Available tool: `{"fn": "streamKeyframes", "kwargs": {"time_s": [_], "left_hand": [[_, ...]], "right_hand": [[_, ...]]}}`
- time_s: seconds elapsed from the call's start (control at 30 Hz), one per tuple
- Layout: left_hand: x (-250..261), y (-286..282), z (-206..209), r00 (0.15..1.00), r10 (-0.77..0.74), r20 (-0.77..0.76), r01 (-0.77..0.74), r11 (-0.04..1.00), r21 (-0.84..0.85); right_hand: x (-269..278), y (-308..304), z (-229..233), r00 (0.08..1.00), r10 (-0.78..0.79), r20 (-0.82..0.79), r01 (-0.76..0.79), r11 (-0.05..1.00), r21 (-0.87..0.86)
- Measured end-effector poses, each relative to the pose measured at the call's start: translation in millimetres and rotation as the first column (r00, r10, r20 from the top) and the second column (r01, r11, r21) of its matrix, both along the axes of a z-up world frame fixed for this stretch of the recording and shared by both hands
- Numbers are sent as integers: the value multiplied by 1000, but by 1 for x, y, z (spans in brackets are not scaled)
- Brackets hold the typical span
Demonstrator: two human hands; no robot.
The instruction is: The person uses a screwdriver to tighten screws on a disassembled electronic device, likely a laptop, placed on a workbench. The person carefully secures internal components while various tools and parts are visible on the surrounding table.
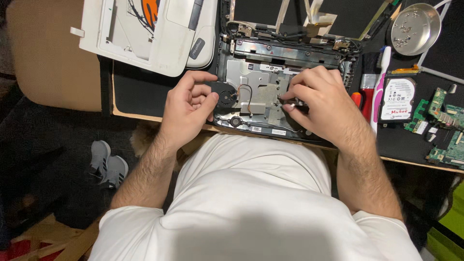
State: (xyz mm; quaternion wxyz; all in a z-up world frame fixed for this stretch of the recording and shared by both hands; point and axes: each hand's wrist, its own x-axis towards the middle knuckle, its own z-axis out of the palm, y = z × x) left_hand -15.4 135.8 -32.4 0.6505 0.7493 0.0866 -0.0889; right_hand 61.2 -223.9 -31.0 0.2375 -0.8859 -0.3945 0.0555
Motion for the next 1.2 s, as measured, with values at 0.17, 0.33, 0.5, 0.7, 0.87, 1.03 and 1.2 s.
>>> {"fn": "streamKeyframes", "kwargs": {"time_s": [0.17, 0.33, 0.5, 0.7, 0.87, 1.03, 1.2], "left_hand": [[2, -3, -2, 1000, -19, -24, 18, 999, -43], [7, 1, -13, 992, -93, 87, 96, 995, -32], [11, 3, -7, 977, -163, 139, 138, 975, 177], [10, -7, 12, 948, -236, 213, 146, 918, 369], [8, -10, 14, 908, -319, 271, 105, 801, 590], [8, -12, 23, 907, -319, 275, 83, 775, 626], [4, -4, 6, 935, -248, 255, 59, 816, 575]], "right_hand": [[2, 2, 1, 1000, 2, -23, -2, 999, 37], [0, 1, -9, 975, -154, -159, 177, 975, 136], [0, -2, -19, 948, -182, -263, 240, 947, 212], [-2, 6, -23, 964, -158, -213, 203, 957, 209], [-5, 16, -13, 969, -153, -196, 191, 963, 192], [-4, 15, -15, 969, -149, -198, 184, 967, 174], [-4, 15, -17, 968, -155, -199, 191, 965, 178]]}}
